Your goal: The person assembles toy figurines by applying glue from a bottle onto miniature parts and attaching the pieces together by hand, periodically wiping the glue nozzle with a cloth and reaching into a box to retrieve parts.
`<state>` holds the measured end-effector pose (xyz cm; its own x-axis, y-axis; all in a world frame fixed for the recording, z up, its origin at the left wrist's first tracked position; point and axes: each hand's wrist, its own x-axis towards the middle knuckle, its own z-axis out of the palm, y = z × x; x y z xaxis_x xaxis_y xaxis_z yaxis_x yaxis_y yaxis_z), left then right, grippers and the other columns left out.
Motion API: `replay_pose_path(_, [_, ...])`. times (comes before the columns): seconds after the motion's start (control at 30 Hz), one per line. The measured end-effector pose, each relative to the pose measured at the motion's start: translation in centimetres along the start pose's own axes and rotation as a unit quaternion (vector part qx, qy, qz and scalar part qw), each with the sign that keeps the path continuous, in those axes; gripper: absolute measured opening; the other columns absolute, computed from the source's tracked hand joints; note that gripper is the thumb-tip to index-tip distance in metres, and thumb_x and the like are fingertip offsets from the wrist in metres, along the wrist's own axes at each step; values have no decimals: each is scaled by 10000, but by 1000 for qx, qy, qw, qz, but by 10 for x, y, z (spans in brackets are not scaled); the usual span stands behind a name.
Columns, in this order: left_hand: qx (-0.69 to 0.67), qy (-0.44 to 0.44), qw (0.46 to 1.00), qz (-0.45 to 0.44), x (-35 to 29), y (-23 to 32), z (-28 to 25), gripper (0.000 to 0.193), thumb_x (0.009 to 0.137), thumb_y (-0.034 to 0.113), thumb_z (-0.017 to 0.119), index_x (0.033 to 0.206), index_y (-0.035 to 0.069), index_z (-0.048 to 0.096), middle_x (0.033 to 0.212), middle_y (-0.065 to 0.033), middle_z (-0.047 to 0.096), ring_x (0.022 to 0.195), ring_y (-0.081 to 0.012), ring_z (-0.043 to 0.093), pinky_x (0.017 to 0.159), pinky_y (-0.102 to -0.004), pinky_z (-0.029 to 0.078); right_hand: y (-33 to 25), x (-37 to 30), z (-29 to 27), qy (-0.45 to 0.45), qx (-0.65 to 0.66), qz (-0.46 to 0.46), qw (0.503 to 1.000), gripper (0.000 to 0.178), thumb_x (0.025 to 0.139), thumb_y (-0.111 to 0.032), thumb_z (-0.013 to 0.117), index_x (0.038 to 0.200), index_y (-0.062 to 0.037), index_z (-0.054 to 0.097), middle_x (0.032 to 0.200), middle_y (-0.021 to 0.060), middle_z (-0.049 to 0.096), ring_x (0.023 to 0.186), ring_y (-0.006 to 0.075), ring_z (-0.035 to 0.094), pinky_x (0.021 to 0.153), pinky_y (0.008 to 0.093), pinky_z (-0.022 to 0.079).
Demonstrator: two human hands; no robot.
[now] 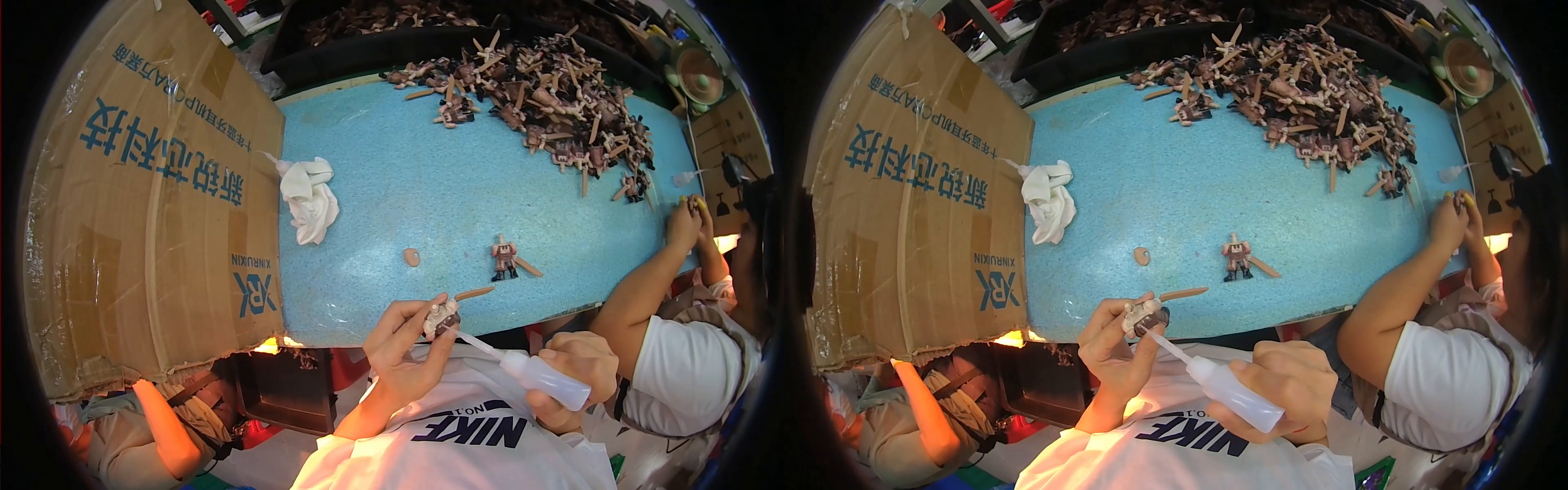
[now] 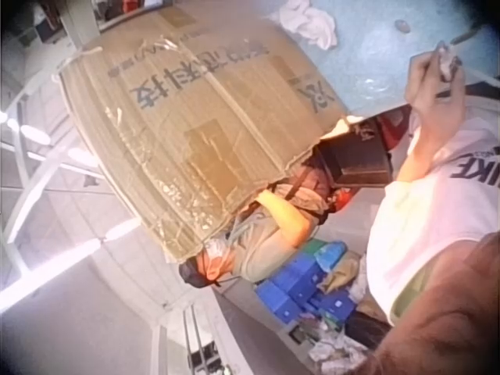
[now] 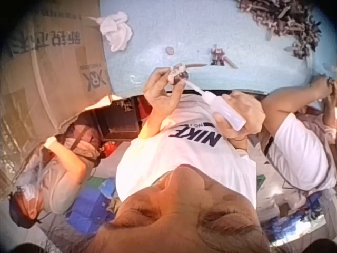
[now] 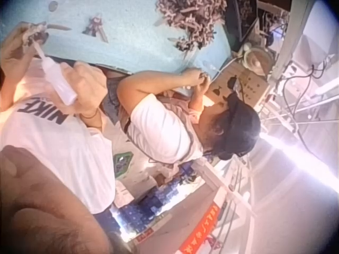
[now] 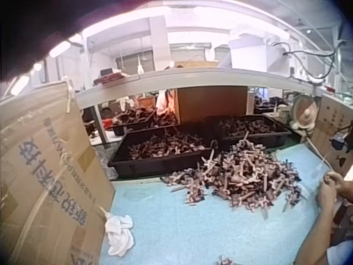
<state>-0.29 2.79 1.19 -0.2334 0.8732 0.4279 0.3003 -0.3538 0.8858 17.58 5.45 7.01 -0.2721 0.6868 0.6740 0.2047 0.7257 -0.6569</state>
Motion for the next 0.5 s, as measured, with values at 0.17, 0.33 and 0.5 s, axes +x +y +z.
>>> replay_pose_path(0.17, [-1,-4,1000,4,0,1,0,325,680,-69,674,999,-77,618,855,-136,596,695,-138,584,600,-213,470,3,-2,3,-6,10,4,1000,353,645,-221,760,853,-2,577,498,62,514,362,163,461,342,247,353])
replay_pose_path(0.33, [2,-2,1000,-6,0,3,0,312,682,-67,675,989,-76,621,863,-141,599,700,-139,587,602,-214,471,2,-1,-2,-1,-22,29,999,338,643,-217,760,834,-5,579,498,65,508,367,159,467,349,244,358])
replay_pose_path(0.5, [-16,18,999,-42,-1,3,2,304,652,-52,682,955,-50,651,834,-110,597,684,-104,515,607,-203,409,1,0,3,5,-24,2,1000,334,634,-204,766,820,-1,577,499,64,507,364,161,458,345,243,352])
